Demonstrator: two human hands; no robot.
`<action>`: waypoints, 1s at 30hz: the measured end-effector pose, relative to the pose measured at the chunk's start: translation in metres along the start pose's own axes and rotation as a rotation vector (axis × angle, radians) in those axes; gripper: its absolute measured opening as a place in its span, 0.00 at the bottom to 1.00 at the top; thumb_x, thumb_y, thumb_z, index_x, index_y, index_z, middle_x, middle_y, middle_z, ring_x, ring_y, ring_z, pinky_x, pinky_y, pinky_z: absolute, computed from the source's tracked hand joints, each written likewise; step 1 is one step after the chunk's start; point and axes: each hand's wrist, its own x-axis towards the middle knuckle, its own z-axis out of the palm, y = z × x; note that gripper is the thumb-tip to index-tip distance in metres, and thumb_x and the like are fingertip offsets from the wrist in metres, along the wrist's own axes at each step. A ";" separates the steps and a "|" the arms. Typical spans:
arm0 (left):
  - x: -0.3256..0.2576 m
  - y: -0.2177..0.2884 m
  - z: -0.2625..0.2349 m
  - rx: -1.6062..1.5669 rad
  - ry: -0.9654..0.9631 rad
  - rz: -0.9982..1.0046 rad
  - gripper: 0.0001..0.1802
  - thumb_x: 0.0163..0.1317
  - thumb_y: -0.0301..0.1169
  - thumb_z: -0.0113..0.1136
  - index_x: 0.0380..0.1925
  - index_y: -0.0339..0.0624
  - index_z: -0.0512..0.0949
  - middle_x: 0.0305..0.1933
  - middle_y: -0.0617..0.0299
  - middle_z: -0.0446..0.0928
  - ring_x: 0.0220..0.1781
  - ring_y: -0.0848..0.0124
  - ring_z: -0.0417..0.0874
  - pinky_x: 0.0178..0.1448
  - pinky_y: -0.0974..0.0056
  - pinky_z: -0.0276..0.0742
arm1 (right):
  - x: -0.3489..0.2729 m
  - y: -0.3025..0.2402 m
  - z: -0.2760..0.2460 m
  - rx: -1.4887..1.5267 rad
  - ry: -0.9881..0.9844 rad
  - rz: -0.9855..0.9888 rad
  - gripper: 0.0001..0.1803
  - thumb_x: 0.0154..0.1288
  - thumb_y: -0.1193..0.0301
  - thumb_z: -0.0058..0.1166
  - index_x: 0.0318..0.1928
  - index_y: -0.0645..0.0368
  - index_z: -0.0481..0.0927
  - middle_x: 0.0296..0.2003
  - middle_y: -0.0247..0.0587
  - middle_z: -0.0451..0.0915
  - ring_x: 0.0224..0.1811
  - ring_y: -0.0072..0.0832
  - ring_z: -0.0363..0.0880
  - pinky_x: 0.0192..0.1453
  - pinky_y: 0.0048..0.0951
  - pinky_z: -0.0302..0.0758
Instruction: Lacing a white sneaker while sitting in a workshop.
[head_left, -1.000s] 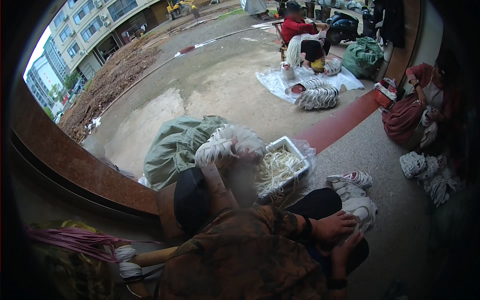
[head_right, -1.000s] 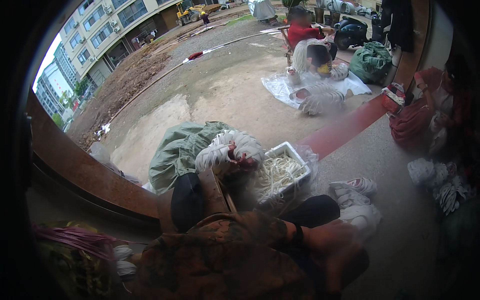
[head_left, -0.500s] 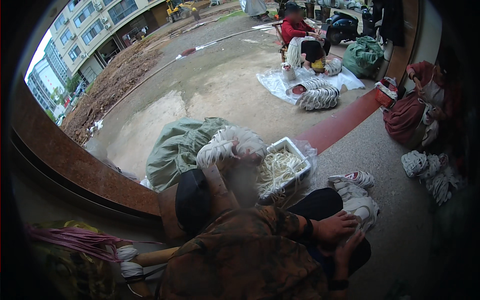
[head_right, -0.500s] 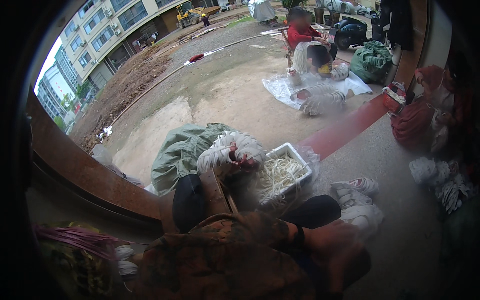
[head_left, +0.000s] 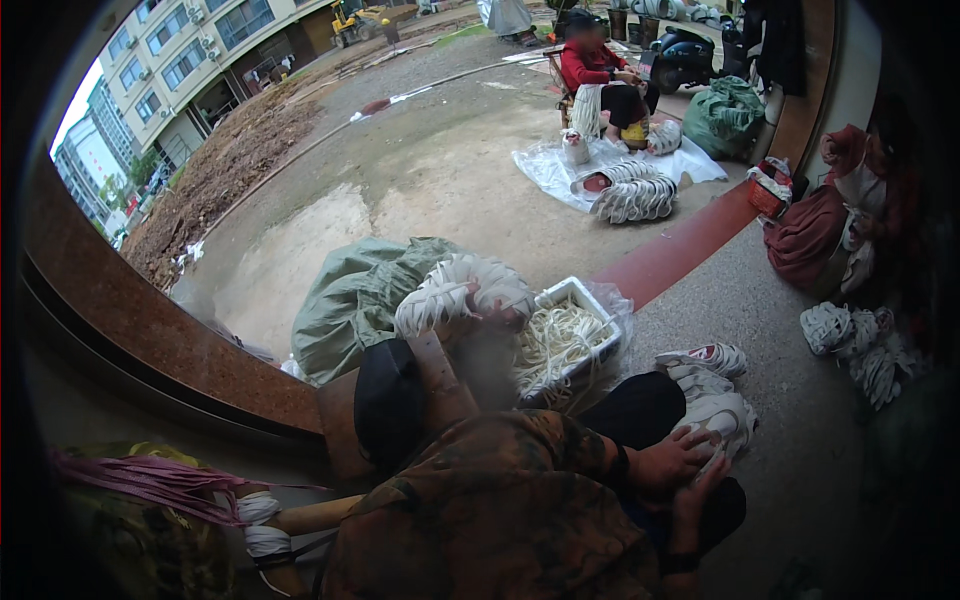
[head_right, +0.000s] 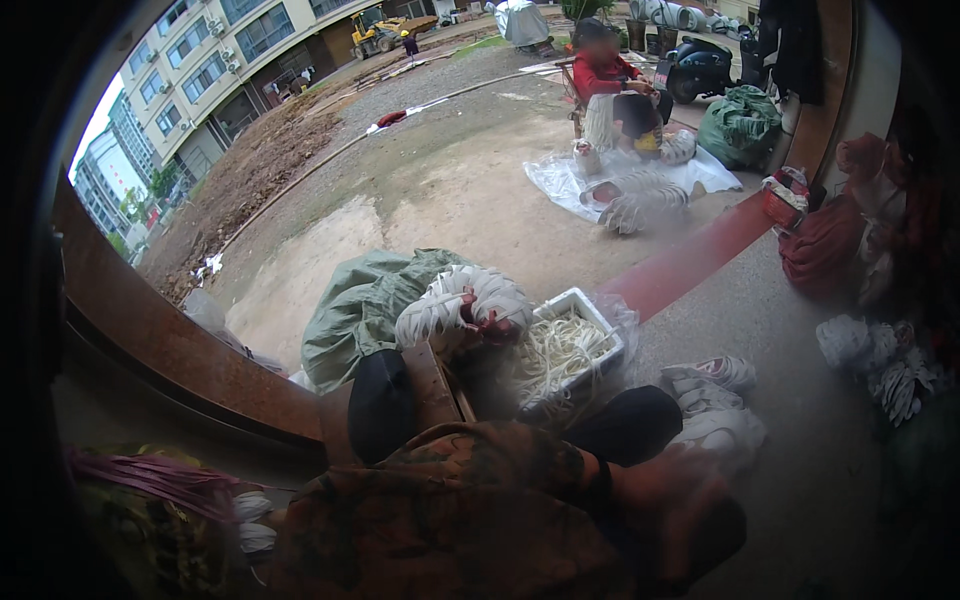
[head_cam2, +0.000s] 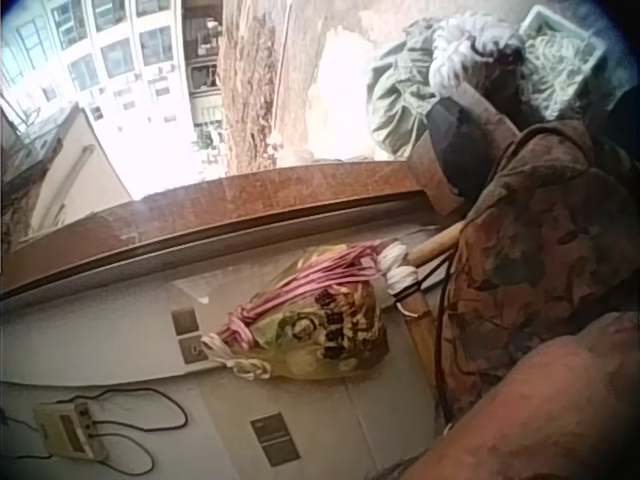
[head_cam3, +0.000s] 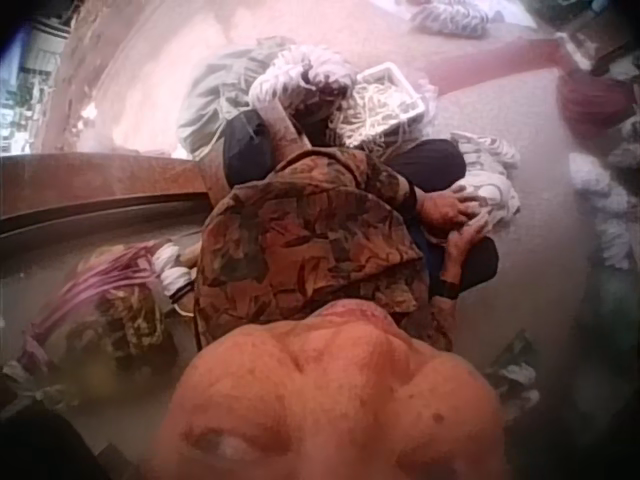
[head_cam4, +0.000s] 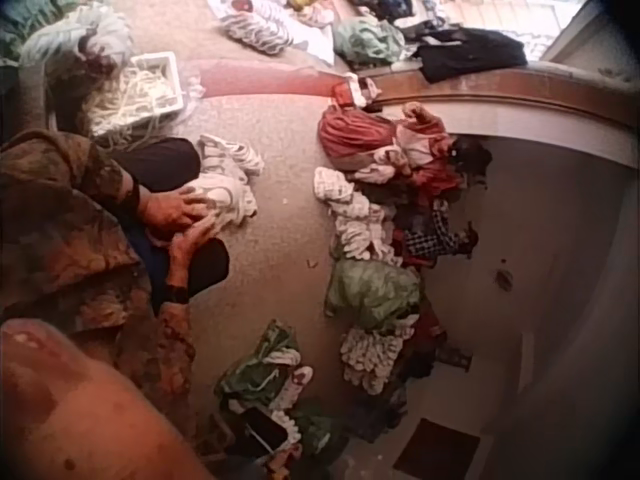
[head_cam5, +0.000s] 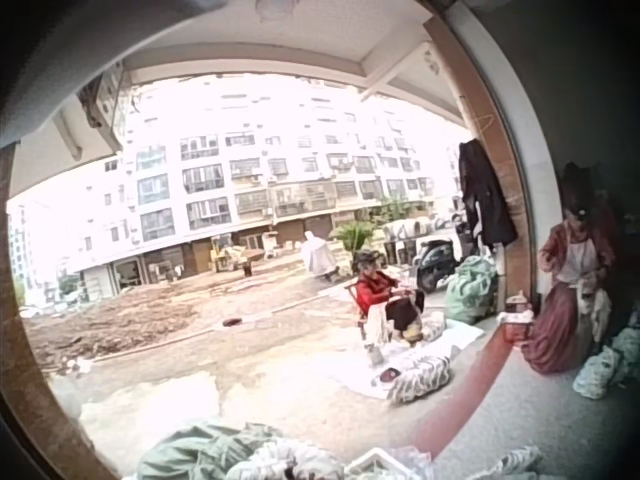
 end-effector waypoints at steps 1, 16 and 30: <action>0.000 0.001 0.002 0.038 0.058 0.053 0.32 0.31 0.42 0.68 0.43 0.43 0.77 0.63 0.49 0.62 0.71 0.41 0.51 0.63 0.36 0.54 | -0.001 0.002 -0.002 -0.004 0.002 0.006 0.44 0.55 0.74 0.54 0.69 0.64 0.46 0.70 0.61 0.44 0.74 0.50 0.41 0.75 0.45 0.44; -0.007 0.014 -0.003 0.022 0.120 -0.067 0.22 0.43 0.35 0.66 0.42 0.46 0.76 0.61 0.55 0.66 0.71 0.50 0.56 0.61 0.43 0.59 | -0.002 0.005 -0.013 0.050 -0.183 0.077 0.44 0.61 0.66 0.53 0.70 0.63 0.43 0.70 0.64 0.39 0.74 0.55 0.37 0.74 0.48 0.41; -0.004 0.012 -0.017 -0.007 0.105 -0.081 0.38 0.39 0.35 0.69 0.54 0.38 0.66 0.65 0.48 0.61 0.69 0.51 0.60 0.63 0.51 0.59 | -0.002 0.017 -0.002 -0.105 -0.129 0.052 0.44 0.64 0.57 0.51 0.70 0.65 0.43 0.69 0.69 0.38 0.73 0.60 0.37 0.73 0.51 0.42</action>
